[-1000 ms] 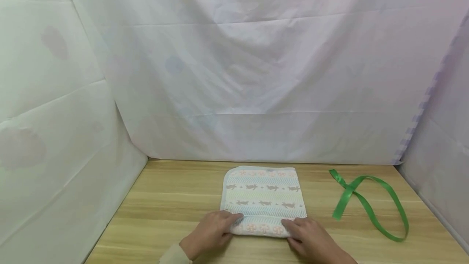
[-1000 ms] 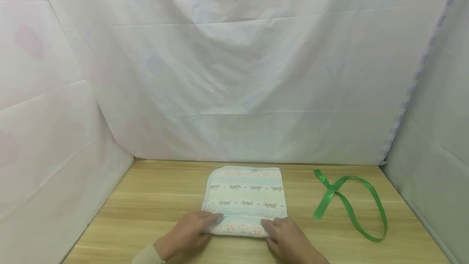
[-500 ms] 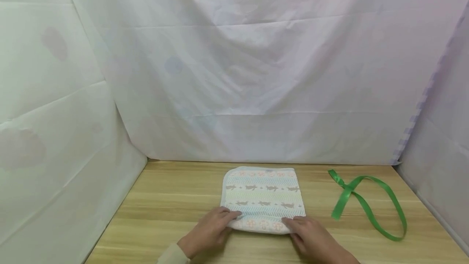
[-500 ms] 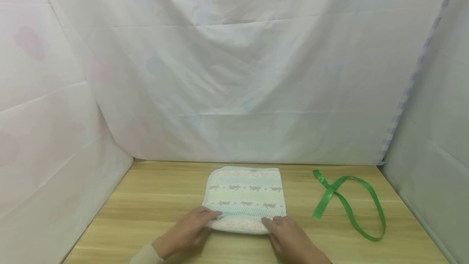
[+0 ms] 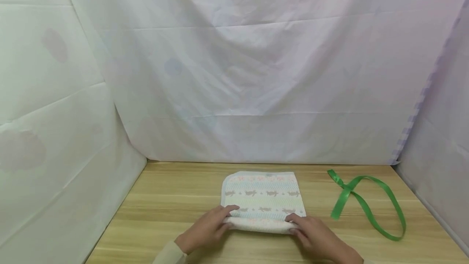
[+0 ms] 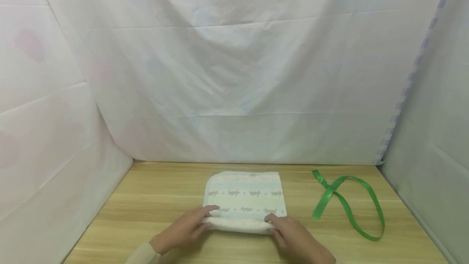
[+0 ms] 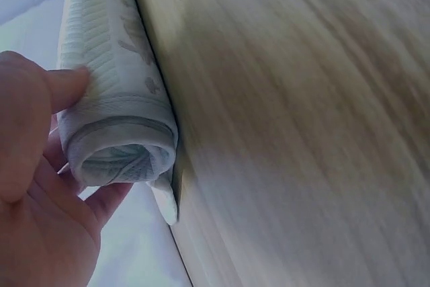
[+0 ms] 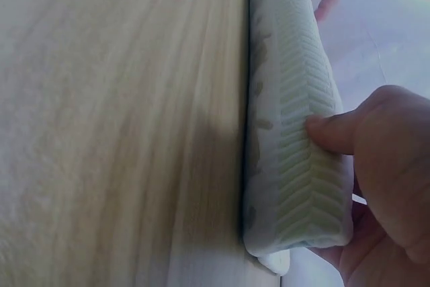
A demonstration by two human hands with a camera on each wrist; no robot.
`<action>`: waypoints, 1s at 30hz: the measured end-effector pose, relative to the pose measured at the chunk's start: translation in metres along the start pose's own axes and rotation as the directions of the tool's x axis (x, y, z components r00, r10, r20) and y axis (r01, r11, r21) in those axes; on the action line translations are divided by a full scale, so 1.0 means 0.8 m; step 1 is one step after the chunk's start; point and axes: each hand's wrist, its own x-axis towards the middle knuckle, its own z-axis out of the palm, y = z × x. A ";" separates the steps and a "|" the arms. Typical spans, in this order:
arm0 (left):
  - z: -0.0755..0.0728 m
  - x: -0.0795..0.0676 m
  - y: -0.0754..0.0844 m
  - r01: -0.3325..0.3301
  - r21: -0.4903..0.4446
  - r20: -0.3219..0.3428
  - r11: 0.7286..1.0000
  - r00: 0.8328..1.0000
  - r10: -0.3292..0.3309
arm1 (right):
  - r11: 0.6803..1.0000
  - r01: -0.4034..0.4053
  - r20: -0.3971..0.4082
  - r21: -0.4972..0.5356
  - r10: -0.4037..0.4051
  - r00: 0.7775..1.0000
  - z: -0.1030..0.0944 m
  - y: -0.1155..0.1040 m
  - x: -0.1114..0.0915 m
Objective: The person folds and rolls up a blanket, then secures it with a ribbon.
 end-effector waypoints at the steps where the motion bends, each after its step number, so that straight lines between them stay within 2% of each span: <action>1: 0.000 0.000 0.000 0.004 -0.002 -0.002 1.000 1.000 -0.004 | 1.000 0.003 -0.003 0.013 -0.003 1.000 0.000 0.001 0.001; 4: 0.001 0.001 -0.003 0.017 -0.032 0.006 0.999 1.000 -0.017 | 0.997 -0.015 0.018 0.072 0.013 1.000 -0.002 0.004 0.001; 7: 0.002 0.003 -0.008 0.053 -0.111 0.034 0.992 0.998 -0.050 | 0.989 -0.077 0.057 0.123 0.071 0.996 -0.003 0.008 0.001; 10: 0.003 0.007 -0.014 0.119 -0.211 0.041 0.970 0.993 -0.113 | 0.982 -0.134 0.072 0.136 0.126 0.989 -0.002 0.013 0.001; 13: 0.003 0.012 -0.019 0.179 -0.281 0.034 0.943 0.984 -0.176 | 0.977 -0.163 0.047 0.134 0.158 0.986 0.001 0.019 0.002; 18: 0.006 0.018 -0.023 0.253 -0.311 0.004 0.916 0.964 -0.265 | 0.953 -0.234 0.028 0.193 0.233 0.972 0.008 0.027 0.005; 23: 0.010 0.022 -0.022 0.344 -0.349 -0.021 0.872 0.927 -0.374 | 0.930 -0.306 0.017 0.204 0.309 0.951 0.011 0.034 0.010; 26: 0.011 0.026 -0.021 0.407 -0.366 0.002 0.837 0.899 -0.437 | 0.925 -0.325 0.023 0.199 0.327 0.945 0.011 0.036 0.013; 30: 0.010 0.032 -0.019 0.460 -0.382 0.035 0.801 0.874 -0.485 | 0.905 -0.360 0.070 0.227 0.354 0.933 0.009 0.036 0.018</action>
